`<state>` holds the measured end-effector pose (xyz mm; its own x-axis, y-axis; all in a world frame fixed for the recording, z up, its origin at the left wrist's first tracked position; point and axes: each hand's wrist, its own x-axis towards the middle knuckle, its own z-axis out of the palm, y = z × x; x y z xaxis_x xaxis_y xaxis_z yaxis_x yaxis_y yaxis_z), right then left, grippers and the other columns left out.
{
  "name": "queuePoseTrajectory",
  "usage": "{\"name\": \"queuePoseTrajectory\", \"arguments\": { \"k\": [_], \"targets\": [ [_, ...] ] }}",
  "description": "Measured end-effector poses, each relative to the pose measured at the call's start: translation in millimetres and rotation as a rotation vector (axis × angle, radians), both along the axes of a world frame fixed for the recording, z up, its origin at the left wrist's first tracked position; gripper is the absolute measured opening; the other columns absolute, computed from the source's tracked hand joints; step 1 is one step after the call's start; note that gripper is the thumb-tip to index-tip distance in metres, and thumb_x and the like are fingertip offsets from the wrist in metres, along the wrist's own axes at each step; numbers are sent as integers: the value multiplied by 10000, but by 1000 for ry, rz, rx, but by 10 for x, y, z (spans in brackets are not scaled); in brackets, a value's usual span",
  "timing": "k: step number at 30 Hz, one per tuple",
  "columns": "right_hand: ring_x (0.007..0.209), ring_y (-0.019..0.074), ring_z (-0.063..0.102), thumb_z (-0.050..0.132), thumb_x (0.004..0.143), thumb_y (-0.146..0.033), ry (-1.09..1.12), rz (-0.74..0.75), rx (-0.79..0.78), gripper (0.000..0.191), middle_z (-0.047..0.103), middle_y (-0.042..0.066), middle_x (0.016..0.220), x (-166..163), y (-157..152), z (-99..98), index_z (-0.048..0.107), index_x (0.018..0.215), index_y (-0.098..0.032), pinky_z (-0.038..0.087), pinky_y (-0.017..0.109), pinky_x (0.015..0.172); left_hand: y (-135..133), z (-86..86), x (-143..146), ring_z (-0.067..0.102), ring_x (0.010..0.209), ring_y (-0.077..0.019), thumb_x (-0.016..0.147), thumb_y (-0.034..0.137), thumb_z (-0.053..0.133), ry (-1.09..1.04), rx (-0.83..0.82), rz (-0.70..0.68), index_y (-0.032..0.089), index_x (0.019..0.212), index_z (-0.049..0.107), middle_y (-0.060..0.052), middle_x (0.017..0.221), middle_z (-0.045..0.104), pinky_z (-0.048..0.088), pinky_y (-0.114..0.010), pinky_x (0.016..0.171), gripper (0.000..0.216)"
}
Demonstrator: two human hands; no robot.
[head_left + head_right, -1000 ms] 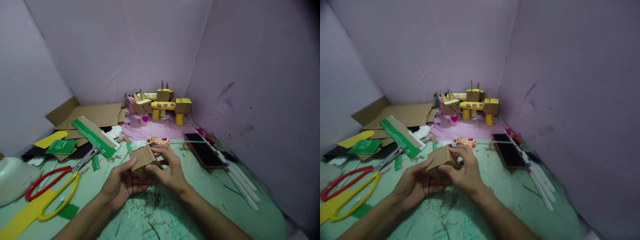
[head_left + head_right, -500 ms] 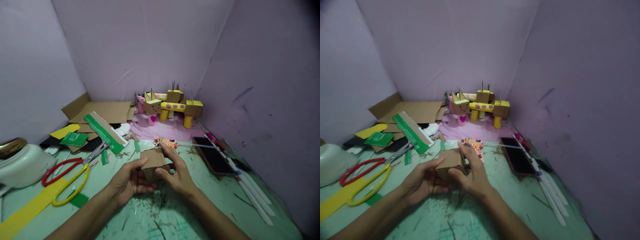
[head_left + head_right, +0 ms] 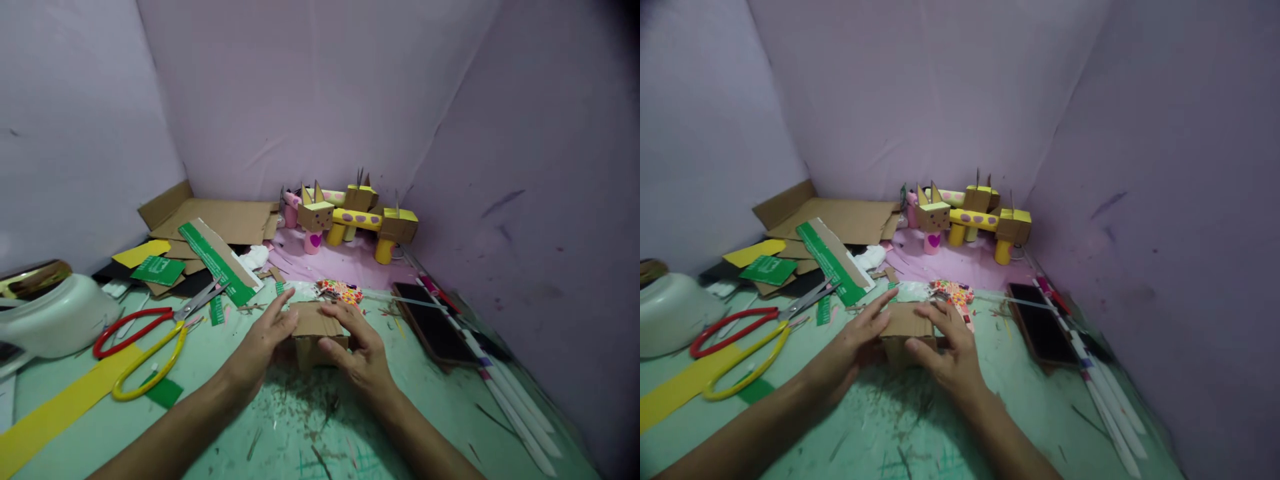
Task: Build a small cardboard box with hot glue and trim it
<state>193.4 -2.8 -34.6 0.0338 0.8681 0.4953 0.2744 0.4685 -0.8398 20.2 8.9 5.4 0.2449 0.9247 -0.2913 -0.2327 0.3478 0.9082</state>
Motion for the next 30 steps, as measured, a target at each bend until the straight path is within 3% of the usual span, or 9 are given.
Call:
{"name": "queuePoseTrajectory", "arguments": {
  "k": [5, 8, 11, 14, 17, 21, 26, 30],
  "targets": [
    [1106, 262, 595, 724, 757, -346, -20, -57, 59, 314, 669, 57, 1121, 4, -17, -29, 712, 1069, -314, 525, 400, 899, -39, -15, -57, 470, 1276, -342, 812, 537, 634, -49, 210, -122, 234, 1411, 439, -118, 1400, 516, 473, -366, 947, 699],
    [1092, 267, 606, 721, 764, -363, -33, -56, 68, 314, 667, 61, 1117, 10, -20, -48, 708, 1074, -318, 525, 411, 899, -75, -13, -82, 450, 1295, -364, 705, 418, 787, -58, 316, -171, 252, 1450, 370, -129, 1400, 511, 449, -408, 1000, 870],
    [1128, 281, 587, 725, 764, -393, -32, -41, 78, 343, 641, 71, 1152, 19, -24, -73, 693, 1099, -327, 562, 383, 820, -109, 1, -70, 375, 1352, -357, 680, 258, 812, 94, 450, -98, 276, 1312, 565, -107, 1442, 457, 457, -402, 1005, 679],
    [1147, 288, 578, 730, 761, -424, -25, -8, 96, 371, 597, 82, 1202, 19, -40, -74, 673, 1116, -332, 583, 351, 754, -115, 5, -53, 450, 1293, -322, 692, 188, 785, 135, 547, -63, 230, 1059, 732, -113, 1324, 540, 426, -403, 1042, 373],
    [1176, 287, 567, 723, 772, -427, -11, 57, 99, 387, 536, 85, 1278, 14, -76, -28, 634, 1138, -334, 591, 328, 731, -103, -2, -60, 550, 1167, -304, 671, 142, 790, 112, 579, -74, 216, 981, 759, -117, 1215, 596, 420, -439, 1042, 320],
    [1239, 299, 515, 743, 755, -415, -13, 88, 130, 440, 430, 96, 1402, 44, -125, 48, 571, 1149, -320, 593, 316, 719, -118, -29, -73, 518, 1204, -327, 632, 120, 813, 137, 674, -10, 221, 909, 782, -131, 1245, 588, 357, -469, 1085, 297],
    [1201, 305, 541, 748, 758, -345, -134, 104, 309, 386, 544, 101, 1277, 142, -110, 76, 558, 1090, -303, 497, 465, 950, -177, -69, -49, 565, 1153, -326, 667, 133, 788, 99, 729, 34, 261, 892, 788, -133, 1263, 578, 420, -455, 1018, 259],
    [1137, 314, 594, 766, 720, -303, -217, 89, 320, 365, 592, 121, 1233, 176, -86, 120, 559, 1019, -272, 498, 476, 936, -171, -66, -59, 599, 1086, -325, 657, 122, 773, 69, 700, 24, 238, 862, 794, -150, 1255, 581, 430, -464, 1004, 236]
  ]
}}
